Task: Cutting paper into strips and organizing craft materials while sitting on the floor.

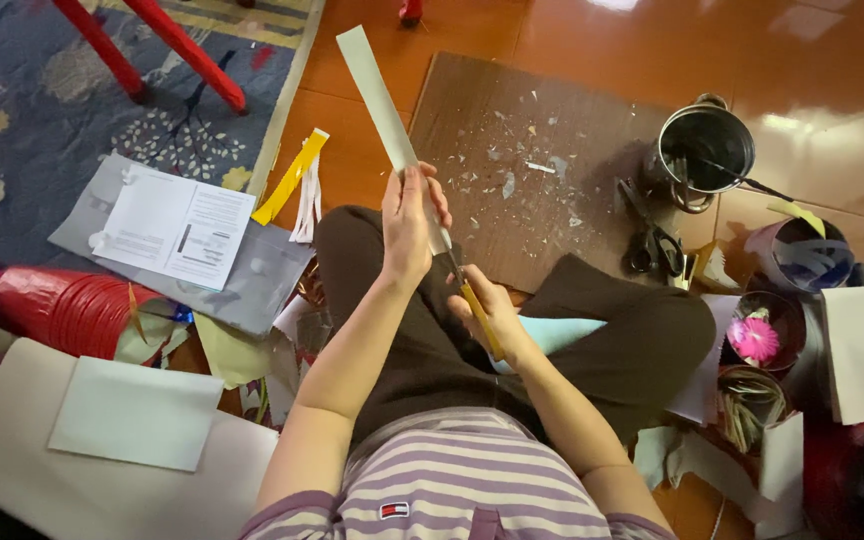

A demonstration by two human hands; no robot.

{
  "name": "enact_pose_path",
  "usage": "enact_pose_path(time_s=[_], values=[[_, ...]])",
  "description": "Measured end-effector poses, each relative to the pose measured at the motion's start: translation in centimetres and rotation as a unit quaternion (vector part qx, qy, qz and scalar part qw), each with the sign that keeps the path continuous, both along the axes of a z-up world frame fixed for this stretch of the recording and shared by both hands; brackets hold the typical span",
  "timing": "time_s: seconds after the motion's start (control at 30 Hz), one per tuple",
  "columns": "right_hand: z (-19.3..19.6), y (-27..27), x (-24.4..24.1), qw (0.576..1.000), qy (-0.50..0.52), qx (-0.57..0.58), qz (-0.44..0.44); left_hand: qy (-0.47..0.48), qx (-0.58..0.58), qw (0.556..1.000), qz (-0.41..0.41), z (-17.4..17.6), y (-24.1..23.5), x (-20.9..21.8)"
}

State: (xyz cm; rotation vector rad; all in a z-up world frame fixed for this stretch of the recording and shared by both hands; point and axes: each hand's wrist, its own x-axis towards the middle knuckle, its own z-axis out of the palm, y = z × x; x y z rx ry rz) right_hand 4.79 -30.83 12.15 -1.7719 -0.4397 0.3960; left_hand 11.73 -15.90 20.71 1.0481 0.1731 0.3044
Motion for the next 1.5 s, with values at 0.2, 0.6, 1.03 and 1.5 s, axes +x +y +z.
enact_pose_path(time_s=[0.2,0.6,1.03,1.5], values=[[-0.2,0.4,-0.2,0.999,-0.016,0.034,-0.027,-0.015,0.009,1.000,0.005,0.5,0.7,1.2],[-2.2,0.0,-0.1,0.998,-0.012,0.006,-0.068,0.008,0.036,0.999,-0.016,-0.1,0.8,2.1],[2.3,0.4,0.1,0.999,-0.020,0.013,-0.038,0.064,0.060,0.996,0.029,0.1,1.3,2.0],[-0.4,1.2,0.4,0.998,-0.015,0.019,-0.053,0.056,0.038,0.998,0.020,0.7,-0.5,0.5]])
